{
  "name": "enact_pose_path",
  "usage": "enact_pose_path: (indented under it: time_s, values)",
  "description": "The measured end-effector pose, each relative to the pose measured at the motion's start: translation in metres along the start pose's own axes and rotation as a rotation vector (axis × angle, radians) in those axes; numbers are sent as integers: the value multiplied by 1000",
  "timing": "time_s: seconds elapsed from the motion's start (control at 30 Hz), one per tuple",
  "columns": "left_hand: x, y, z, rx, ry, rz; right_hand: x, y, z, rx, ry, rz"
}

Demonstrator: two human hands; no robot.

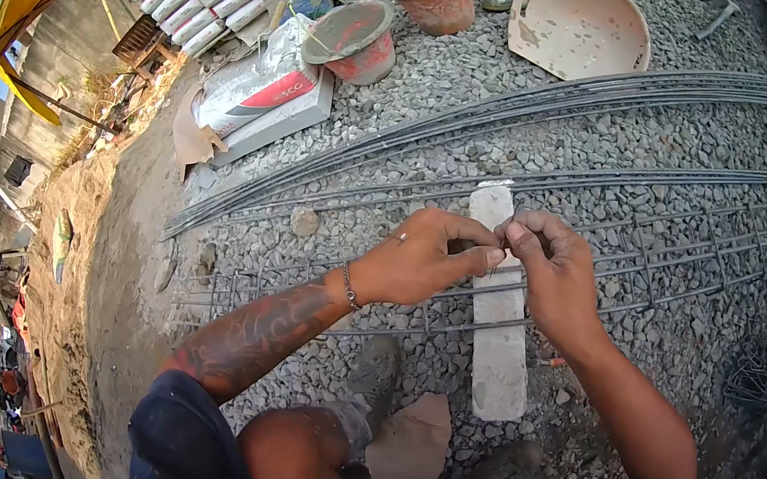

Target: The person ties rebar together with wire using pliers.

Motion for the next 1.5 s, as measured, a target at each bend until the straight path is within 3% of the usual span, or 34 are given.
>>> enact_pose_path:
  time_s: [0.07, 0.13, 0.17, 0.23, 0.27, 0.37, 0.47, 0.6, 0.67, 0.8, 1.03, 1.17, 1.33, 1.5]
  values:
    - [44, 20, -4, 30, 12, 55, -6, 8, 1, -30, -97, 69]
    - [105, 36, -6, -178, -216, 378, -17, 24, -9, -110, -290, 227]
    - [132, 34, -4, -183, -220, 353, -27, 27, -14, -101, -321, 172]
    - [170, 21, -2, 64, -4, 158, -38, 20, -23, -90, -383, 81]
    - [185, 17, 1, 70, -3, 131, -44, 15, -27, -81, -434, 17]
    - [196, 7, 13, 236, 136, -16, -54, -8, -27, -60, -445, 10]
    - [207, 3, 18, 228, 70, -63, -56, -28, -24, -64, -498, 26]
    - [209, 3, 21, 245, 41, -15, -71, -43, -24, -63, -550, -305]
    - [203, 2, 22, 238, 17, -37, -83, -47, -28, -51, -415, -426]
    - [204, -1, 24, 164, -98, -44, -84, -63, -30, -119, -547, -198]
    - [208, -4, 24, 181, -79, -69, -77, -60, -31, -141, -586, -216]
    - [208, -3, 23, 255, 129, -151, -67, -63, -22, -129, -408, -425]
    - [227, -12, 27, 199, 44, -393, -68, -72, -4, 53, -344, -699]
    - [221, -6, 28, 234, 57, -389, -85, -83, 14, -7, -327, -758]
Point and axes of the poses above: each hand's wrist, its own z-axis towards the middle knuckle, its own y-axis out of the back of the hand, x = y × z, the point moved 3 cm from there along z, towards the middle knuckle, and after that the axes turned 3 degrees about z, right-handed, at the moved point
